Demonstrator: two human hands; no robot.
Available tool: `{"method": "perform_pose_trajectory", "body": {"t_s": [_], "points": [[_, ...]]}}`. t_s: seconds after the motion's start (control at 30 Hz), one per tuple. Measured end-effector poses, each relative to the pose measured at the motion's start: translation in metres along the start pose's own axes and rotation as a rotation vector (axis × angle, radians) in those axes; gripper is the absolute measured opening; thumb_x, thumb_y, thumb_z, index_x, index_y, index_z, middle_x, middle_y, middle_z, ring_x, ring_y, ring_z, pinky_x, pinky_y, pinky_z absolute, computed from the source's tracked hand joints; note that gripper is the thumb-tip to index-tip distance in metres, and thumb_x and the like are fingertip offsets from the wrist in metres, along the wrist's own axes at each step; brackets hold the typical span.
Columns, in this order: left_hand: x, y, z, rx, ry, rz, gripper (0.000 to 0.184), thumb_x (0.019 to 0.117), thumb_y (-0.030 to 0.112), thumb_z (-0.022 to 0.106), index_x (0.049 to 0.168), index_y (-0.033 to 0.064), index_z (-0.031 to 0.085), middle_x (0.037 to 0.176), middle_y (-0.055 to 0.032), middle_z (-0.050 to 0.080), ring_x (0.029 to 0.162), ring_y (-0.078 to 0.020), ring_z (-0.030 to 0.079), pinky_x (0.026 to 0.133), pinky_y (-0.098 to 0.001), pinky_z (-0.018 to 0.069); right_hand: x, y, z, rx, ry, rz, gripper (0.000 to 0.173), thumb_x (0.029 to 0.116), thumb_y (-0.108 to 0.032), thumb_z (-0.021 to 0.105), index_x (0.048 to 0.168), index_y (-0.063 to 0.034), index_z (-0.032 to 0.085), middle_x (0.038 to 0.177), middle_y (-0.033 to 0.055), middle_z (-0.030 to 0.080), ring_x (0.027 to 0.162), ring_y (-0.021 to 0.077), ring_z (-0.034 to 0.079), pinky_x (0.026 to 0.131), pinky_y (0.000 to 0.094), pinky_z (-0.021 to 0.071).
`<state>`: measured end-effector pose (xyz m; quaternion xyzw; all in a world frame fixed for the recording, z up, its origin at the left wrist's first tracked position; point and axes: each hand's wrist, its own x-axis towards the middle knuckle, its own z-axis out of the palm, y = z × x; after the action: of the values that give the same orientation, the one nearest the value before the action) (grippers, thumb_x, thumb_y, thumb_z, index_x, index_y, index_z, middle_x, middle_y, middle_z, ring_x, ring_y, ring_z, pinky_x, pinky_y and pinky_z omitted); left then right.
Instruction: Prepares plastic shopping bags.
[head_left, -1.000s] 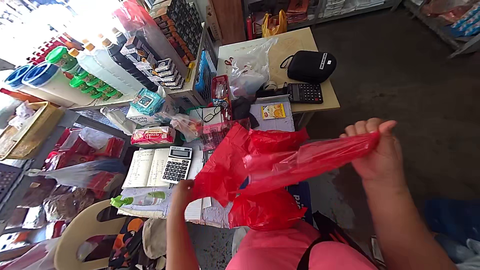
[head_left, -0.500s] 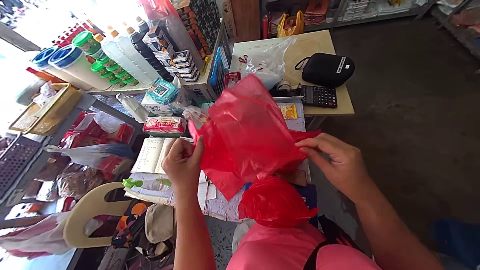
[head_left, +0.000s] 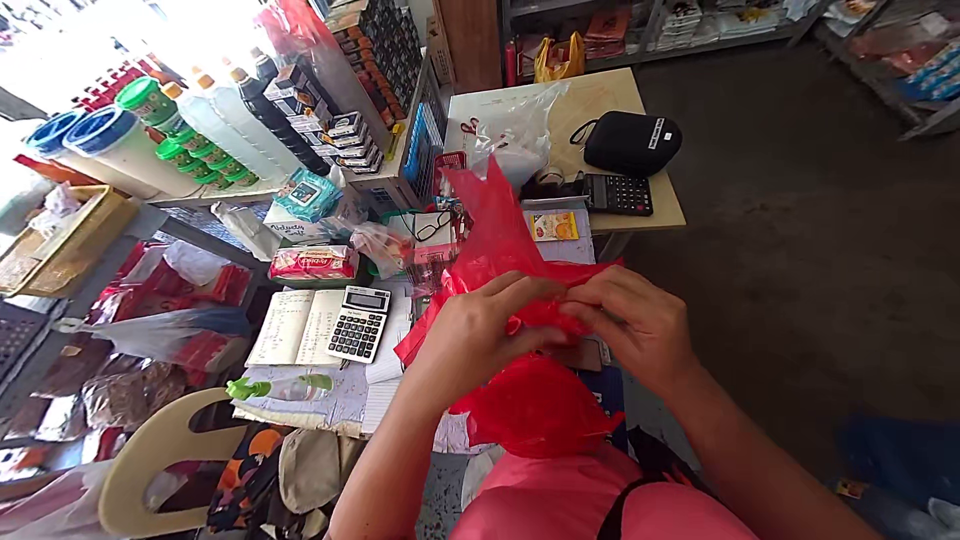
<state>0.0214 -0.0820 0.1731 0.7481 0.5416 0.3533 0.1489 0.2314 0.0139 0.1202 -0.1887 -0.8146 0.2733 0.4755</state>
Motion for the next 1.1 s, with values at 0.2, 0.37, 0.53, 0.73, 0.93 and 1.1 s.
{"method": "perform_pose_trajectory", "body": {"t_s": [0.2, 0.37, 0.53, 0.73, 0.93, 1.1], "points": [[-0.014, -0.043, 0.010, -0.347, 0.118, -0.048, 0.015, 0.0887, 0.016, 0.081, 0.100, 0.0075, 0.076, 0.095, -0.0004, 0.071, 0.086, -0.0088, 0.067, 0.077, -0.0260, 0.0589, -0.001, 0.007, -0.009, 0.313, 0.082, 0.199, 0.015, 0.0952, -0.023, 0.074, 0.092, -0.0091, 0.074, 0.090, -0.0018, 0.069, 0.085, 0.0080, 0.067, 0.076, 0.0239, 0.0587], [-0.026, -0.058, 0.026, -0.363, 0.195, -0.180, 0.024, 0.0828, 0.022, 0.086, 0.094, 0.0087, 0.069, 0.083, 0.0024, 0.065, 0.072, -0.0047, 0.060, 0.066, -0.0202, 0.0519, -0.001, 0.013, 0.004, 0.616, 0.079, 0.344, 0.009, 0.0945, -0.019, 0.073, 0.096, -0.0104, 0.072, 0.093, 0.0002, 0.068, 0.089, 0.0105, 0.066, 0.082, 0.0276, 0.0586], [-0.033, -0.053, 0.034, -0.571, 0.115, -0.153, 0.027, 0.0847, 0.024, 0.085, 0.102, 0.0060, 0.074, 0.071, 0.0083, 0.062, 0.061, 0.0042, 0.050, 0.056, -0.0129, 0.0414, 0.000, 0.017, 0.010, 0.530, 0.094, 0.346, 0.010, 0.1002, -0.014, 0.065, 0.102, -0.0074, 0.072, 0.092, 0.0004, 0.071, 0.084, 0.0081, 0.068, 0.078, 0.0250, 0.0597], [-0.030, -0.053, 0.042, -0.488, 0.306, -0.140, 0.009, 0.0901, 0.015, 0.079, 0.098, 0.0109, 0.082, 0.108, -0.0035, 0.071, 0.102, -0.0131, 0.065, 0.090, -0.0277, 0.0552, -0.007, 0.027, 0.012, 0.347, 0.053, 0.369, 0.027, 0.1026, -0.025, 0.063, 0.080, -0.0100, 0.062, 0.067, -0.0060, 0.056, 0.059, -0.0001, 0.052, 0.057, 0.0153, 0.0447], [-0.029, -0.054, 0.048, -0.751, 0.319, -0.051, 0.011, 0.0935, 0.003, 0.071, 0.104, 0.0022, 0.074, 0.110, -0.0101, 0.074, 0.106, -0.0180, 0.070, 0.095, -0.0342, 0.0578, -0.016, 0.036, 0.018, 0.487, 0.015, 0.467, 0.017, 0.0996, -0.018, 0.067, 0.098, -0.0041, 0.077, 0.088, 0.0016, 0.075, 0.080, 0.0061, 0.069, 0.075, 0.0220, 0.0585], [-0.034, -0.055, 0.053, -0.854, 0.236, -0.072, 0.013, 0.0979, 0.004, 0.065, 0.111, 0.0049, 0.066, 0.103, 0.0015, 0.070, 0.095, -0.0052, 0.067, 0.088, -0.0258, 0.0572, -0.019, 0.035, 0.018, 0.671, 0.075, 0.484, 0.016, 0.1017, -0.018, 0.064, 0.094, -0.0074, 0.074, 0.085, -0.0023, 0.072, 0.079, 0.0042, 0.068, 0.075, 0.0220, 0.0587]]}}
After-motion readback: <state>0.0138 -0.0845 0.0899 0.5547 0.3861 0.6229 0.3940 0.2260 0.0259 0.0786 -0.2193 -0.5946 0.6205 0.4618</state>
